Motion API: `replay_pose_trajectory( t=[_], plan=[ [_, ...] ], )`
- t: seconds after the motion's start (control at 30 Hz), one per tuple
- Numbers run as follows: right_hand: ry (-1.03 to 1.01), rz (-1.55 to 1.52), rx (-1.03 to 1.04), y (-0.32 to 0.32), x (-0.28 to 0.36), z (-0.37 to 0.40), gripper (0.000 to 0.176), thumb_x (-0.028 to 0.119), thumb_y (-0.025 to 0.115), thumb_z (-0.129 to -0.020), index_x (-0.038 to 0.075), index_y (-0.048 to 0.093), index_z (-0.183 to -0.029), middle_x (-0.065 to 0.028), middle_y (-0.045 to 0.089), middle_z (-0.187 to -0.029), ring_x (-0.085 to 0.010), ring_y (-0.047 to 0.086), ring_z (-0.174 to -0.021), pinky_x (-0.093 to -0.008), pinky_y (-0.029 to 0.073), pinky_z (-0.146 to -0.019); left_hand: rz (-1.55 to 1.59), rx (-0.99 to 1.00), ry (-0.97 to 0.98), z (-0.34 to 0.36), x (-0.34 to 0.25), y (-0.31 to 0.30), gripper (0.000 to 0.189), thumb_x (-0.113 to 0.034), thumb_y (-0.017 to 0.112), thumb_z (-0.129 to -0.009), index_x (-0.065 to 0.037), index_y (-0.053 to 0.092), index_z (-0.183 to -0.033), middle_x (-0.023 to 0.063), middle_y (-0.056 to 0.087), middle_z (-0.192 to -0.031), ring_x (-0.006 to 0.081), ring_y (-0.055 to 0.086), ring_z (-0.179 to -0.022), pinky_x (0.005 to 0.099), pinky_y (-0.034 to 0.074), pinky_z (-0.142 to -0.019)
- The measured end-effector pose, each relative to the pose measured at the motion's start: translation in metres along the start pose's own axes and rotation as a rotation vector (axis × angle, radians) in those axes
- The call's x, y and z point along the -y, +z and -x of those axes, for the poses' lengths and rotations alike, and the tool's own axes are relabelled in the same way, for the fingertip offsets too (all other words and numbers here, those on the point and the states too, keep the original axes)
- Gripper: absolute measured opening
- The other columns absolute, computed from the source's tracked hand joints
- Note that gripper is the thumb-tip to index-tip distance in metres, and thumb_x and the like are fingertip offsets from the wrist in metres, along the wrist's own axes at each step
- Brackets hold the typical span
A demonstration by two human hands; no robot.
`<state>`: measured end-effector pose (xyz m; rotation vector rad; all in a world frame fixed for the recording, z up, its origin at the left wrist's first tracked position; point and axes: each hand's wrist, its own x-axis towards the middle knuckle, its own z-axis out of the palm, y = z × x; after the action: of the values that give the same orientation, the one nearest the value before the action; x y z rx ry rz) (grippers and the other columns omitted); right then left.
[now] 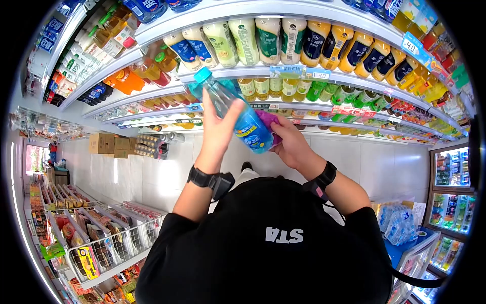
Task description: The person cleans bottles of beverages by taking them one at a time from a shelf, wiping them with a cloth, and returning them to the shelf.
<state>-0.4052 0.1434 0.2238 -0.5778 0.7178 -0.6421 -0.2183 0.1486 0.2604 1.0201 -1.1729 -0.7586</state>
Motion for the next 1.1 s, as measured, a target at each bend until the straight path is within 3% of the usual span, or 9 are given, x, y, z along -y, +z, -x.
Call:
replay_pose_trajectory(
  t=[0.13,0.23,0.33,0.43,0.67,0.77,0.9,0.97,1.1],
  plan=[
    [-0.161,0.069,0.027,0.001,-0.007,-0.002,0.037,0.015,0.040,-0.104,0.011,0.045,-0.140,-0.0061,0.057,-0.128,-0.0184,0.059,-0.112,-0.0384,0.054,-0.089,0.177,-0.169,-0.097,0.012,0.000,0.010,0.057,-0.026,0.055,-0.101,-0.007,0.028,-0.147,0.0077,0.059,-0.115,0.0154,0.056,-0.107,0.0296,0.047,-0.092],
    [-0.532,0.735,0.170,0.003,-0.005,0.007,0.035,0.005,0.045,-0.099,0.008,0.056,-0.133,-0.0044,0.061,-0.118,-0.0088,0.058,-0.090,-0.0250,0.050,-0.076,0.417,-0.115,-0.219,0.006,0.006,-0.018,0.050,-0.040,0.046,-0.103,-0.005,0.041,-0.139,0.0140,0.060,-0.117,0.0258,0.064,-0.102,0.0397,0.055,-0.087],
    [-0.382,0.831,0.180,0.013,0.029,0.012,0.037,0.000,0.046,-0.095,0.007,0.059,-0.129,-0.0042,0.062,-0.116,-0.0074,0.056,-0.084,-0.0239,0.049,-0.073,0.594,0.005,-0.275,0.008,0.011,-0.029,0.044,-0.038,0.048,-0.103,-0.007,0.044,-0.135,0.0110,0.063,-0.109,0.0219,0.066,-0.096,0.0349,0.057,-0.078],
    [-1.085,0.943,0.100,0.040,0.057,-0.008,0.043,-0.004,0.044,-0.092,0.010,0.059,-0.131,-0.0133,0.059,-0.132,-0.0252,0.060,-0.115,-0.0335,0.047,-0.096,0.616,0.080,-0.370,0.018,0.020,-0.028,0.048,-0.040,0.046,-0.103,-0.007,0.043,-0.137,0.0101,0.062,-0.112,0.0204,0.067,-0.094,0.0350,0.058,-0.077],
    [-1.086,1.215,0.405,0.043,0.029,-0.019,0.045,-0.006,0.050,-0.089,0.010,0.059,-0.130,-0.0162,0.050,-0.144,-0.0354,0.045,-0.134,-0.0396,0.039,-0.109,0.651,-0.179,-0.317,0.013,0.022,-0.032,0.058,-0.055,0.043,-0.099,-0.009,0.046,-0.133,0.0132,0.061,-0.113,0.0256,0.064,-0.103,0.0395,0.055,-0.087],
    [-0.982,1.222,0.603,0.002,0.014,0.004,0.047,-0.006,0.053,-0.087,0.012,0.060,-0.130,-0.0144,0.049,-0.144,-0.0355,0.049,-0.130,-0.0398,0.041,-0.107,0.743,-0.220,-0.310,0.012,0.012,-0.054,0.061,-0.062,0.043,-0.096,-0.013,0.047,-0.131,0.0152,0.064,-0.103,0.0310,0.065,-0.092,0.0451,0.055,-0.081],
    [-0.290,0.833,0.338,-0.028,-0.002,-0.003,0.040,-0.002,0.049,-0.093,0.005,0.057,-0.132,-0.0119,0.053,-0.140,-0.0277,0.056,-0.124,-0.0365,0.045,-0.104,0.697,-0.355,-0.282,0.013,0.009,-0.057,0.069,-0.068,0.042,-0.093,-0.011,0.048,-0.132,0.0148,0.063,-0.108,0.0307,0.064,-0.094,0.0457,0.055,-0.082],
    [0.062,0.182,0.168,-0.027,-0.006,-0.008,0.038,0.010,0.042,-0.103,0.002,0.046,-0.140,-0.0111,0.059,-0.128,-0.0200,0.061,-0.114,-0.0344,0.049,-0.099,0.839,-0.222,-0.202,0.015,0.012,-0.054,0.059,-0.055,0.054,-0.095,-0.011,0.042,-0.134,0.0142,0.061,-0.107,0.0301,0.066,-0.093,0.0481,0.056,-0.082],
    [0.213,0.031,0.184,-0.010,0.002,-0.007,0.040,0.013,0.043,-0.103,0.001,0.043,-0.141,-0.0112,0.059,-0.129,-0.0216,0.062,-0.112,-0.0359,0.050,-0.098,0.484,-0.080,-0.057,0.022,0.023,-0.033,0.061,-0.008,0.071,-0.085,-0.008,0.038,-0.135,0.0162,0.060,-0.109,0.0287,0.064,-0.101,0.0445,0.056,-0.085]
  ],
)
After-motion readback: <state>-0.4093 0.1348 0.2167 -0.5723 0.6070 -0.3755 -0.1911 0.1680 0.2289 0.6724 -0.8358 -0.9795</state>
